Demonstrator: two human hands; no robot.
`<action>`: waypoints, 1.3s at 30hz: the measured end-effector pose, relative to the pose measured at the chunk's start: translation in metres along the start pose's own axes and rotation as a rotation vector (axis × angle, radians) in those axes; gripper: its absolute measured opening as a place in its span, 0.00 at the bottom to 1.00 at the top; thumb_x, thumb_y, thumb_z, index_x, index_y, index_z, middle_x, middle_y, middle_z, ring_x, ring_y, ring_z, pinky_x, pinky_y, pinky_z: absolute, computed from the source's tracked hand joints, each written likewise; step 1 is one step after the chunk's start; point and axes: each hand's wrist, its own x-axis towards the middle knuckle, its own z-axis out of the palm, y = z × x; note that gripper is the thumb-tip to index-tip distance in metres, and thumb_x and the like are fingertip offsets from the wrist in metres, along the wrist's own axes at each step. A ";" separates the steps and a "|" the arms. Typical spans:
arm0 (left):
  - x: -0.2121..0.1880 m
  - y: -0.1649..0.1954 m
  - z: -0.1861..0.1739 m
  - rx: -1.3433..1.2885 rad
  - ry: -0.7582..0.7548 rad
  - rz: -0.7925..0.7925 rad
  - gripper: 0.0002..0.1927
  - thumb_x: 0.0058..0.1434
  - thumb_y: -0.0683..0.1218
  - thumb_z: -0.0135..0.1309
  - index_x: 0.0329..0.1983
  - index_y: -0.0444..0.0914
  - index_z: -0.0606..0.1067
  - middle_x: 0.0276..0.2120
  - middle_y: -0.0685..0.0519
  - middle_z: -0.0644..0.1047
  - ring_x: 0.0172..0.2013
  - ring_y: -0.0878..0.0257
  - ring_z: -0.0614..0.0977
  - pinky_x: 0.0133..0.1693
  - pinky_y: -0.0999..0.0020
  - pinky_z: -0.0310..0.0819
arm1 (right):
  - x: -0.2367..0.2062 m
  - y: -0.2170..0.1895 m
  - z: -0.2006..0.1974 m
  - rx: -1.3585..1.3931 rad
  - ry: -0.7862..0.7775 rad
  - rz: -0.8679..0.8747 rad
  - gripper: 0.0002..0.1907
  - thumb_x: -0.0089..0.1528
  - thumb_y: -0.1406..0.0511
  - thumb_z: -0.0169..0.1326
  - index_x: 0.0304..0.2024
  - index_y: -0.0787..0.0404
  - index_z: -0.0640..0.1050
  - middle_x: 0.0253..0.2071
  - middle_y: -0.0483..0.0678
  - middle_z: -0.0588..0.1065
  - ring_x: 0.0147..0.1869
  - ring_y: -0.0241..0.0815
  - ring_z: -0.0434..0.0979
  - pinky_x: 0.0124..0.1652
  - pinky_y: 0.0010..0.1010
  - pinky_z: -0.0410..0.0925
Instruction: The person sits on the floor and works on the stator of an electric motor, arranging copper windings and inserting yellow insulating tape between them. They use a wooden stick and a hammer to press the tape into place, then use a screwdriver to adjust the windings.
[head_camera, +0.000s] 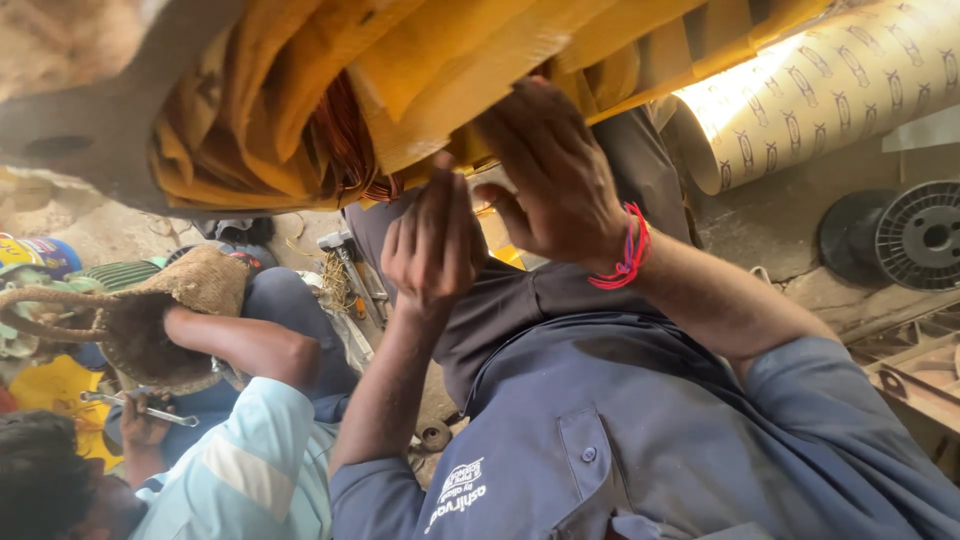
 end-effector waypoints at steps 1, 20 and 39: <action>-0.001 0.002 0.000 -0.011 -0.027 -0.048 0.13 0.69 0.38 0.52 0.53 0.27 0.79 0.52 0.40 0.81 0.42 0.56 0.86 0.40 0.66 0.80 | 0.003 0.000 0.000 0.052 0.024 -0.031 0.29 0.74 0.54 0.54 0.66 0.71 0.69 0.65 0.62 0.69 0.74 0.62 0.64 0.74 0.53 0.55; -0.008 -0.005 -0.004 0.011 -0.318 -0.191 0.30 0.67 0.39 0.51 0.73 0.33 0.64 0.63 0.39 0.75 0.37 0.54 0.82 0.42 0.62 0.78 | -0.008 0.015 0.031 0.624 0.114 0.083 0.18 0.75 0.63 0.46 0.64 0.64 0.73 0.66 0.56 0.72 0.72 0.51 0.67 0.71 0.45 0.54; -0.044 0.004 -0.001 -0.091 -0.201 -0.162 0.13 0.71 0.41 0.53 0.56 0.36 0.69 0.45 0.42 0.79 0.39 0.46 0.82 0.39 0.55 0.78 | -0.246 0.089 0.020 0.242 0.001 0.496 0.19 0.73 0.59 0.57 0.33 0.66 0.71 0.32 0.57 0.69 0.34 0.51 0.67 0.38 0.44 0.60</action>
